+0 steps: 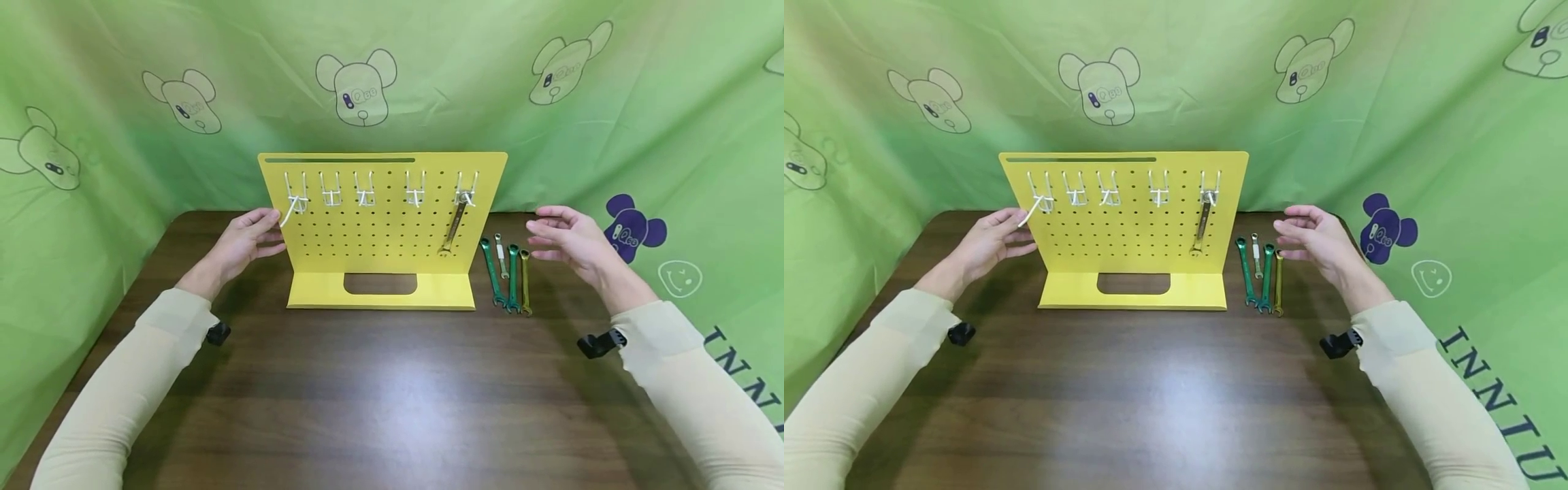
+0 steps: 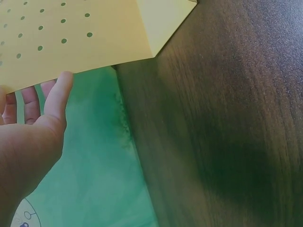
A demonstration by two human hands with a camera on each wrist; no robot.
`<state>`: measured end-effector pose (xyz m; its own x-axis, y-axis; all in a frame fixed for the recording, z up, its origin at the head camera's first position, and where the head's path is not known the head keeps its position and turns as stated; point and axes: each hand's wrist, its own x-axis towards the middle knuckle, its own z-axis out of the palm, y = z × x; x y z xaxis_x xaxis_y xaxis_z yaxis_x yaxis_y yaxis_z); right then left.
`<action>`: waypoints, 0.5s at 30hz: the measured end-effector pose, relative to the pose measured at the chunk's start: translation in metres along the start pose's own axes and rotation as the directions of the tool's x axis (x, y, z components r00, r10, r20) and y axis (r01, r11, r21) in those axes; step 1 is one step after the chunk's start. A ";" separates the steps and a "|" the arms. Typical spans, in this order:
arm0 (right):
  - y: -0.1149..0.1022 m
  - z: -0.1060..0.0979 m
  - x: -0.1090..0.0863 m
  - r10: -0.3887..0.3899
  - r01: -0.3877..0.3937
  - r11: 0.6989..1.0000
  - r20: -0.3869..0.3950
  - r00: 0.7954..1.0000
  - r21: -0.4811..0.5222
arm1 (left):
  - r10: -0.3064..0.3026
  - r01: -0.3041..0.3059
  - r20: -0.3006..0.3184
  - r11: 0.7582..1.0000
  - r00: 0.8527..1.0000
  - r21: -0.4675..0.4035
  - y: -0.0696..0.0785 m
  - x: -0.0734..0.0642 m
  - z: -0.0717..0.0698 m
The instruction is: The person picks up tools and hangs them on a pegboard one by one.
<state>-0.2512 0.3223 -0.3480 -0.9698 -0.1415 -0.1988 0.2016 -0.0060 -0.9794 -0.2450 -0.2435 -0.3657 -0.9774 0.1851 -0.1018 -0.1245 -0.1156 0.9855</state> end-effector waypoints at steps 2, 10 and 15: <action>0.007 -0.006 0.002 0.046 -0.045 0.995 0.012 0.999 -0.089 | 0.002 -0.002 -0.006 1.000 1.000 0.001 0.000 0.001 0.001; 0.053 -0.030 0.011 0.208 -0.167 0.928 0.092 0.974 -0.333 | 0.001 0.000 -0.024 1.000 1.000 0.014 -0.001 0.003 0.002; 0.075 -0.036 0.017 0.263 -0.205 0.887 0.087 0.961 -0.414 | -0.004 0.005 -0.036 1.000 0.999 0.020 -0.003 0.003 0.002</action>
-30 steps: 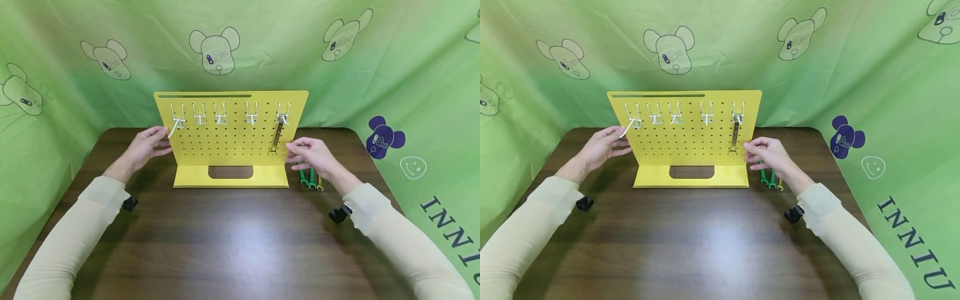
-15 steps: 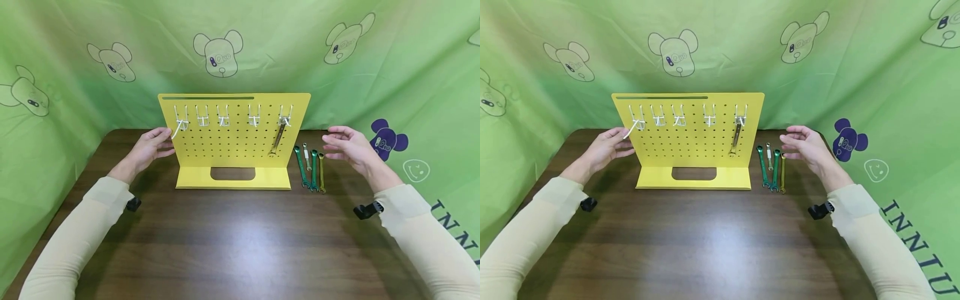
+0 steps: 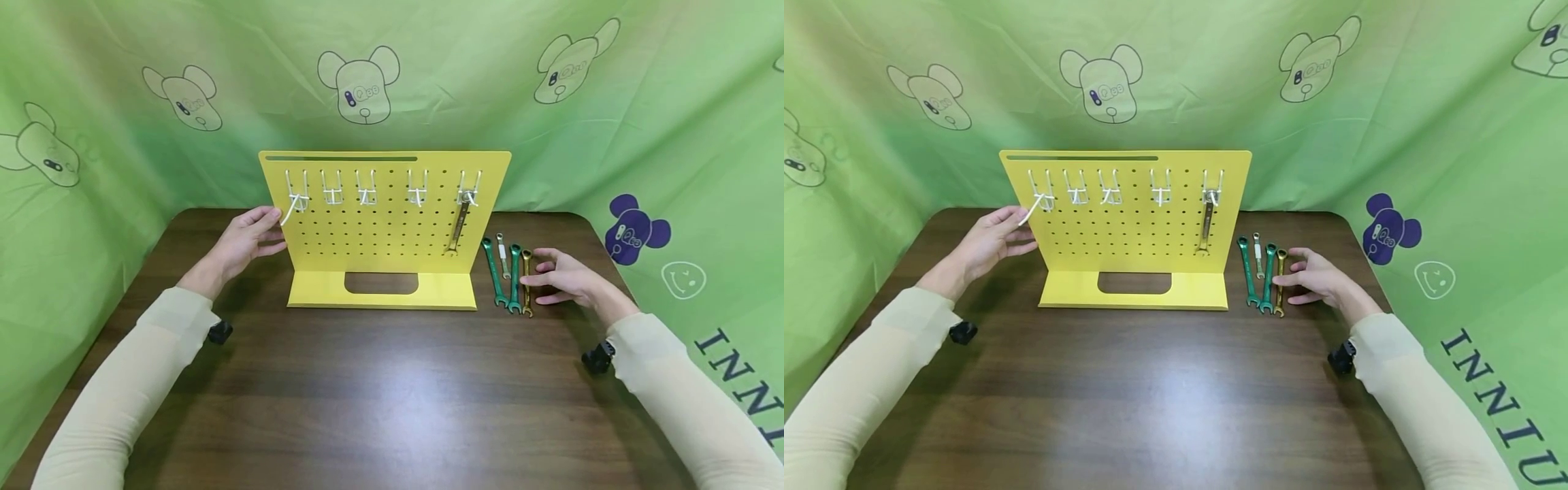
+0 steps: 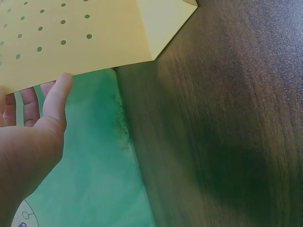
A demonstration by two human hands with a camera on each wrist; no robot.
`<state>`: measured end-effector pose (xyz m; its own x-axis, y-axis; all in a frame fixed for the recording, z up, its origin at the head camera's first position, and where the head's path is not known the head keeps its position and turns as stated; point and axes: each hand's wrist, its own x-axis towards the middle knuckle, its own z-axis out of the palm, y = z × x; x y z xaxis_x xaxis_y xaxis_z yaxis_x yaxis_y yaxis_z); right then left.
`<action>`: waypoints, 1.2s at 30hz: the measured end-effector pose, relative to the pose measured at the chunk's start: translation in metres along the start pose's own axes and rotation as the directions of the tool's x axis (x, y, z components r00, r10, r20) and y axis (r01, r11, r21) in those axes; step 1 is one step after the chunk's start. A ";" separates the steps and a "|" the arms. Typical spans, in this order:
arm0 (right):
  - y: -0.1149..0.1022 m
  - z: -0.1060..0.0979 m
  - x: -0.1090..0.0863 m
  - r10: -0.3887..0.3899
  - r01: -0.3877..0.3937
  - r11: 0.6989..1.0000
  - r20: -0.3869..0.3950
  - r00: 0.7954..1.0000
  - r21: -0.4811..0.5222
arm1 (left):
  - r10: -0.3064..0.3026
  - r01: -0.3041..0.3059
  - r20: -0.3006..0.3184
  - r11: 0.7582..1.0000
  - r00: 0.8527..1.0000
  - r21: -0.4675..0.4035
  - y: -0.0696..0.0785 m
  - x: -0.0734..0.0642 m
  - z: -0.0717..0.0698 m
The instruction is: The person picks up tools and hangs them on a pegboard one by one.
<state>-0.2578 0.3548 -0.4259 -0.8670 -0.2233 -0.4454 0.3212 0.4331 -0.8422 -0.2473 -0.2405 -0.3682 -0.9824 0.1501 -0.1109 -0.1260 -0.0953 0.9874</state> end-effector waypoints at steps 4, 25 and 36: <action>0.000 0.003 0.006 0.000 -0.001 0.999 -0.028 1.000 -0.046 | 0.001 -0.001 0.003 1.000 1.000 0.008 0.000 -0.001 -0.001; -0.011 0.002 0.003 0.038 -0.042 0.992 -0.034 0.999 -0.119 | 0.012 -0.012 0.016 1.000 1.000 0.022 0.002 0.001 -0.001; -0.012 0.005 0.003 0.054 -0.079 0.969 -0.109 0.993 -0.236 | -0.001 0.001 0.015 1.000 1.000 0.019 -0.002 -0.002 -0.001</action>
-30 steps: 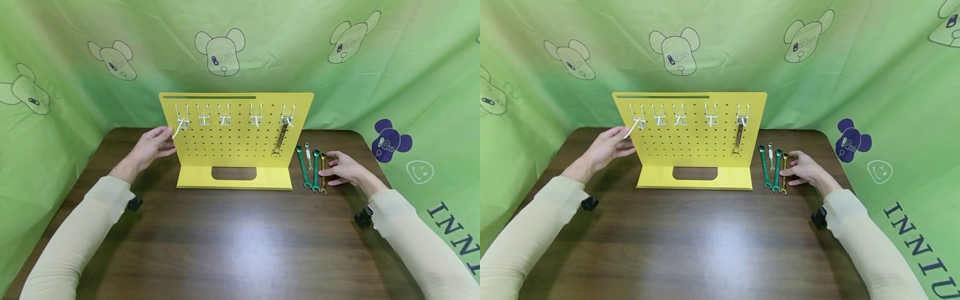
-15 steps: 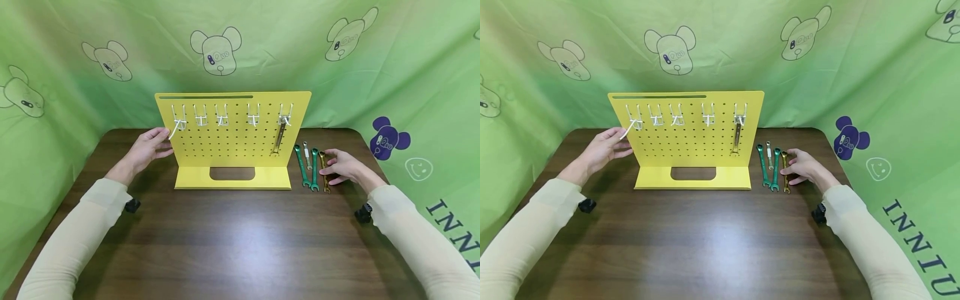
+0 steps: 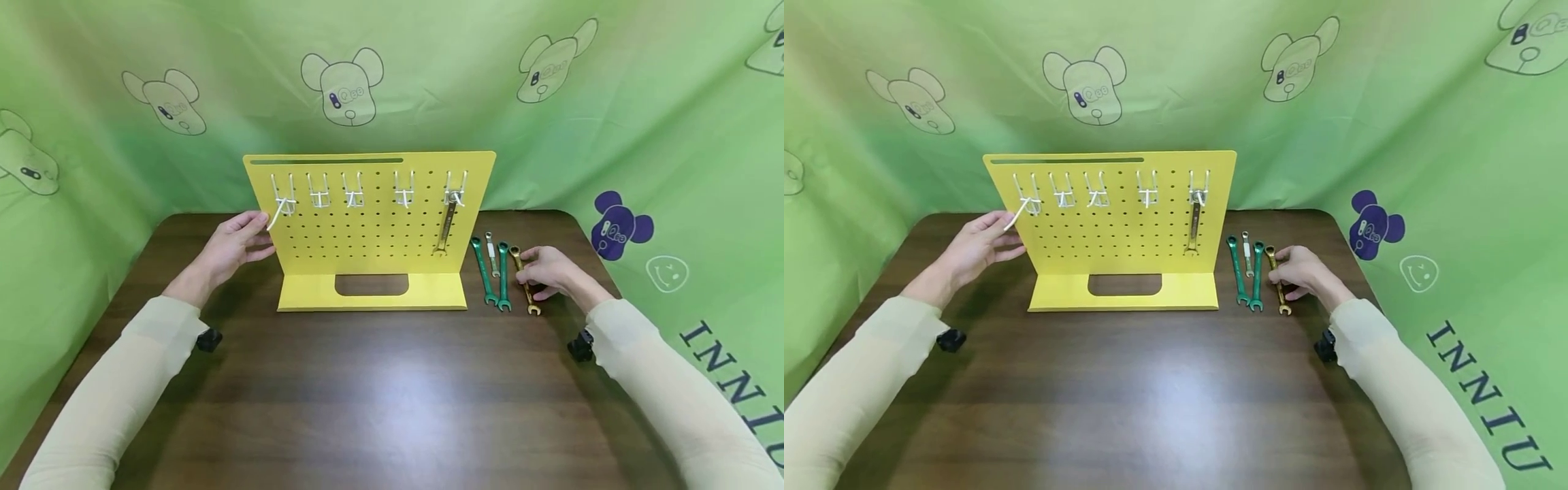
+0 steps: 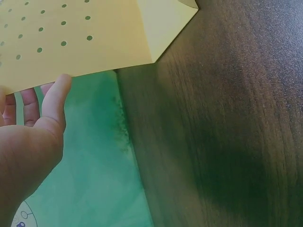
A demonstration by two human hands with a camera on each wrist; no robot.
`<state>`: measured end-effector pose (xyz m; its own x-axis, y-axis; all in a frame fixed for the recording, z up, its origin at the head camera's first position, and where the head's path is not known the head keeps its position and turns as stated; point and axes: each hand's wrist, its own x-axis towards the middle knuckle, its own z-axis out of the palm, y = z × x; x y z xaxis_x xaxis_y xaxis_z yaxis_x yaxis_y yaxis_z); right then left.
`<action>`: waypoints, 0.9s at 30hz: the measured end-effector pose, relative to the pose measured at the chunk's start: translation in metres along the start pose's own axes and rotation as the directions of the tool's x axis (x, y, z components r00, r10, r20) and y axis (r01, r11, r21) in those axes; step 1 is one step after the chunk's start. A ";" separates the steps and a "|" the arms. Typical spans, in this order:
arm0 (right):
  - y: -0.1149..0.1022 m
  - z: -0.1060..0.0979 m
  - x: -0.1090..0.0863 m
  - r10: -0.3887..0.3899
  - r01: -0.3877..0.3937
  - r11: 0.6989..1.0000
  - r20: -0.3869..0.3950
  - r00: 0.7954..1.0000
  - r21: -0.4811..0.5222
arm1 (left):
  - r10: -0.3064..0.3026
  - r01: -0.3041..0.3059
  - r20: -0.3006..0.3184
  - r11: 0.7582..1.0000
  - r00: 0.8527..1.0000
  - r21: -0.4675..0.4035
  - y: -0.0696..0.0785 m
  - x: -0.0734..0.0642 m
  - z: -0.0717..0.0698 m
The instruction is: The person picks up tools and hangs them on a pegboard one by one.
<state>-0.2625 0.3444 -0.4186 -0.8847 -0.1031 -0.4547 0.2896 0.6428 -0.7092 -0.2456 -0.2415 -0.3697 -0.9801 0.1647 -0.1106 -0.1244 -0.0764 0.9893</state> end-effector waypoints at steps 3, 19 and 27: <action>0.000 -0.001 0.000 0.020 -0.020 1.000 0.002 1.000 0.007 | -0.003 0.003 0.005 1.000 1.000 -0.004 0.001 -0.001 -0.001; 0.005 -0.018 -0.015 0.022 -0.039 0.995 0.176 0.984 0.090 | 0.009 -0.008 0.025 1.000 1.000 -0.011 -0.002 0.000 0.000; -0.015 -0.018 -0.032 -0.068 0.038 0.992 0.263 0.962 0.119 | 0.011 -0.011 0.014 1.000 1.000 -0.018 -0.001 0.000 -0.001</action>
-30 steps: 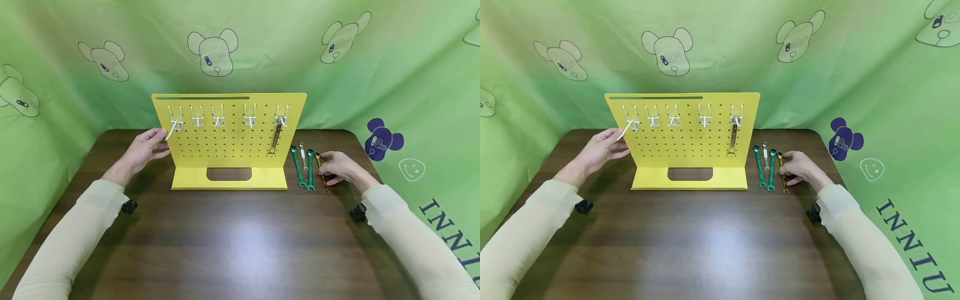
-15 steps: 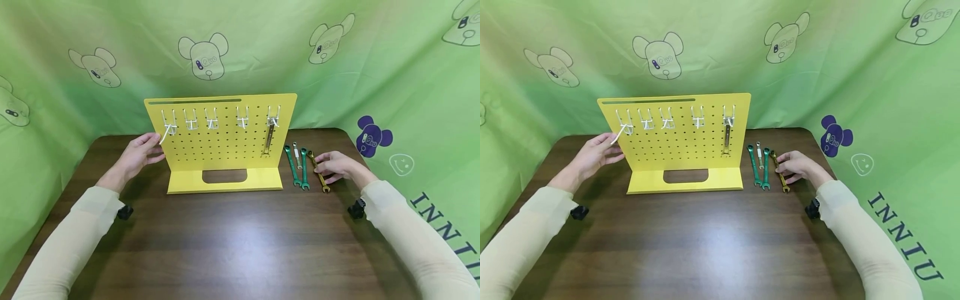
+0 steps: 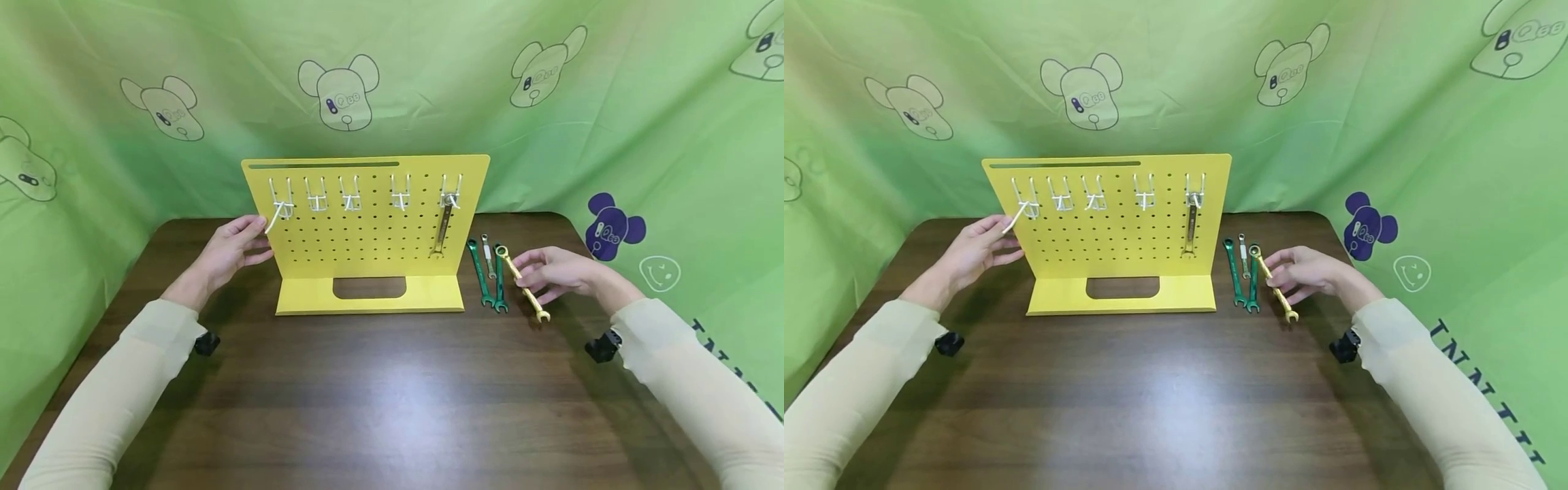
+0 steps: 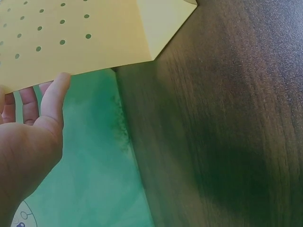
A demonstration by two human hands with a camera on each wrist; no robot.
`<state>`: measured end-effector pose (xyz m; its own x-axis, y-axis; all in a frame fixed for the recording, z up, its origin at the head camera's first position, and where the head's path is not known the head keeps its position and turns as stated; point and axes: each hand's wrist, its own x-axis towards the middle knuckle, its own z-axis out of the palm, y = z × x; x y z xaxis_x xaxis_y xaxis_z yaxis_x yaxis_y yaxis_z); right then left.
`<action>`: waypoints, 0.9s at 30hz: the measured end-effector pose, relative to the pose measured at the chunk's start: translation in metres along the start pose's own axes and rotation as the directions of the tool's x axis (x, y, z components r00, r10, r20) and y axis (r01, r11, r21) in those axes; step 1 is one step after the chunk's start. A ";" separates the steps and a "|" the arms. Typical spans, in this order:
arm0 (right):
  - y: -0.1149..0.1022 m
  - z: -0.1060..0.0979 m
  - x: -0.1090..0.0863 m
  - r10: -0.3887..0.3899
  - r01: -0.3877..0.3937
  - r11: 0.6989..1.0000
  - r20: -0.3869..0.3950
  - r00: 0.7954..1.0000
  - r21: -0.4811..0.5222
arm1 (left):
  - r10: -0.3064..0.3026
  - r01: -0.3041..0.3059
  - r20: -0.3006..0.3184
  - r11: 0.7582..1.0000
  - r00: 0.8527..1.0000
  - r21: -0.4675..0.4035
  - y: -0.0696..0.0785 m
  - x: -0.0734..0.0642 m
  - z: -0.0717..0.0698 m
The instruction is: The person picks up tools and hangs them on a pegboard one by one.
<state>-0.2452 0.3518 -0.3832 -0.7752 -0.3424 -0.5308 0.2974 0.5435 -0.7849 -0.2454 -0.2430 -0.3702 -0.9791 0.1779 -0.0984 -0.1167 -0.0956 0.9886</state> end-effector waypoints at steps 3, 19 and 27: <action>-0.014 0.008 -0.002 -0.034 0.034 0.999 0.045 0.998 -0.013 | 0.002 -0.002 -0.002 1.000 1.000 -0.002 0.001 0.000 -0.001; -0.088 0.086 -0.019 -0.314 0.306 0.948 0.104 0.944 0.084 | 0.007 -0.007 -0.003 1.000 1.000 0.001 -0.004 0.001 0.002; -0.129 0.115 -0.024 -0.431 0.424 0.899 0.046 0.901 0.107 | 0.008 -0.008 -0.013 1.000 1.000 0.018 -0.002 -0.002 0.001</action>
<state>-0.2009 0.2020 -0.3059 -0.8014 -0.5777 -0.1550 -0.0019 0.2616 -0.9652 -0.2436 -0.2421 -0.3715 -0.9821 0.1646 -0.0917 -0.1059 -0.0797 0.9912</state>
